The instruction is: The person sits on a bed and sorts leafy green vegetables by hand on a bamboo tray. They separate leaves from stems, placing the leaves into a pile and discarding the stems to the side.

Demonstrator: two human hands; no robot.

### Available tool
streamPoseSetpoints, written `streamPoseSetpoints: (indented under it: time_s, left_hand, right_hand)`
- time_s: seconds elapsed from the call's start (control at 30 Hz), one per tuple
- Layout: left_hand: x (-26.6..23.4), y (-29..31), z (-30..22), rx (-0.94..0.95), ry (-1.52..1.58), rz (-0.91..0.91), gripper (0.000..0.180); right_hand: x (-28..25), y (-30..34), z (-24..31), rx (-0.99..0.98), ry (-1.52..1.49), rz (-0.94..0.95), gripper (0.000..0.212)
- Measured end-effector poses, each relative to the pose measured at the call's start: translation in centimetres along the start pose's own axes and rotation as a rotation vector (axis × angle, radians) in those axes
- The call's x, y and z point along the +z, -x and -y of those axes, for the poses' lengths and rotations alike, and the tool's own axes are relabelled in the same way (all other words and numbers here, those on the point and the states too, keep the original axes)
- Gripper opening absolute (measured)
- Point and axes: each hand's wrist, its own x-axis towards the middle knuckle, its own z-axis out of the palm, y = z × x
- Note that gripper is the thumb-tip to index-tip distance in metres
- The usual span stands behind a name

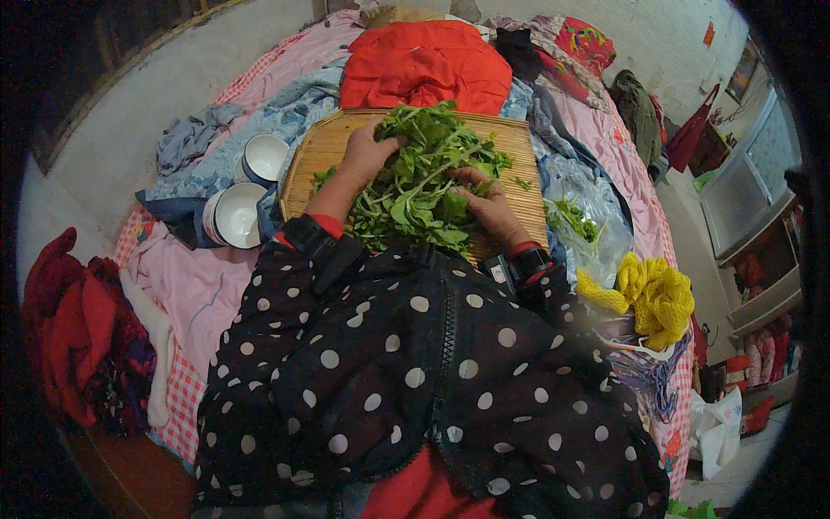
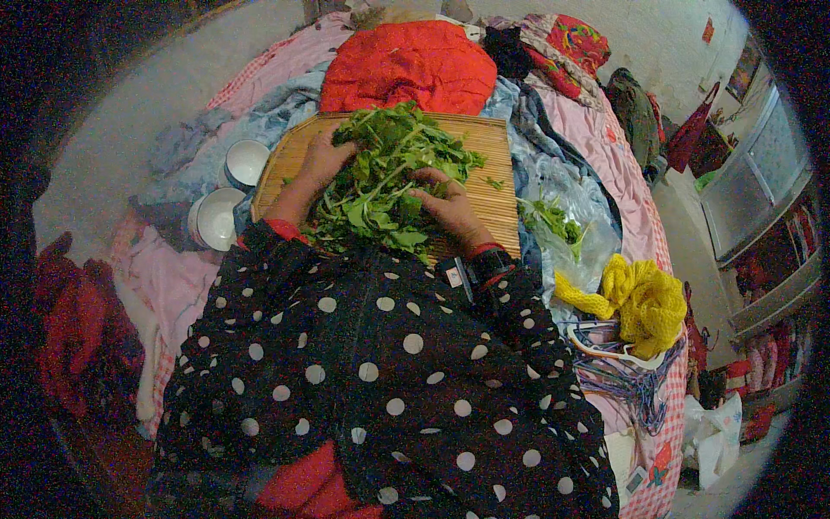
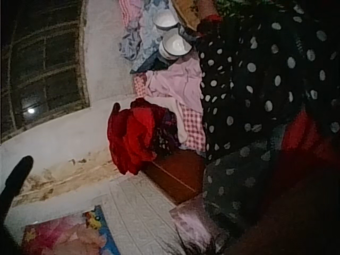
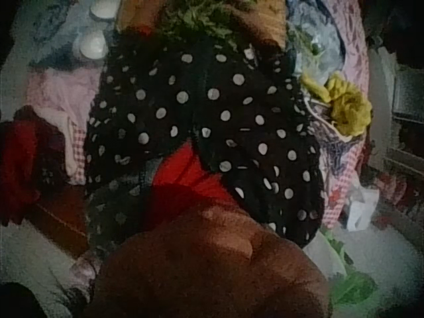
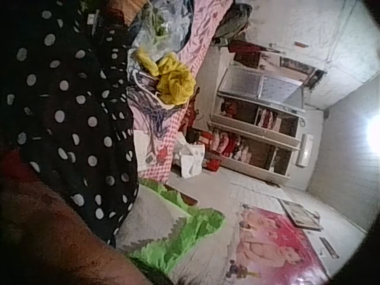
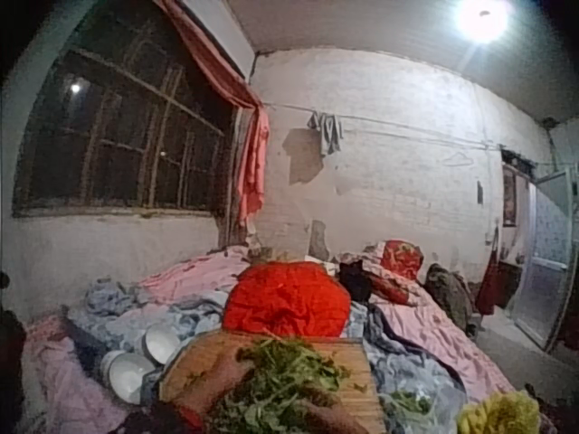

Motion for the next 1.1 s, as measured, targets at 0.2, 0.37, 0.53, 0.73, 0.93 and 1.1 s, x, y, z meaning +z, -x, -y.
streamPoseSetpoints:
  time_s: [0.2,0.37,0.53,0.73,0.93,1.1]
  left_hand:
    - [-0.2,-0.9,1.5,0.044,-0.015,-0.119,0.041]
    - [-0.6,-1.0,1.0,-0.011,-0.115,-0.033,0.041]
    - [-1.1,-1.2,0.5,0.167,0.022,-0.051,0.047]
    - [-1.5,-1.6,-1.2,0.132,0.090,-0.199,0.042]
    - [-1.6,-0.8,-2.9,0.254,0.264,-0.174,0.017]
    - [-0.9,-0.1,-3.7,0.186,0.342,0.140,0.011]
  right_hand:
    - [0.1,-0.1,0.3,-0.050,-0.020,0.040,0.031]
    - [0.1,0.0,0.0,-0.039,-0.090,0.001,0.032]
    - [0.1,0.0,-0.2,0.035,-0.045,-0.064,0.035]
    - [0.6,0.4,0.4,0.032,-0.036,-0.165,0.041]
    - [0.8,0.7,0.9,0.082,-0.141,-0.166,0.045]
    - [0.8,0.5,0.8,0.093,-0.084,-0.163,0.051]
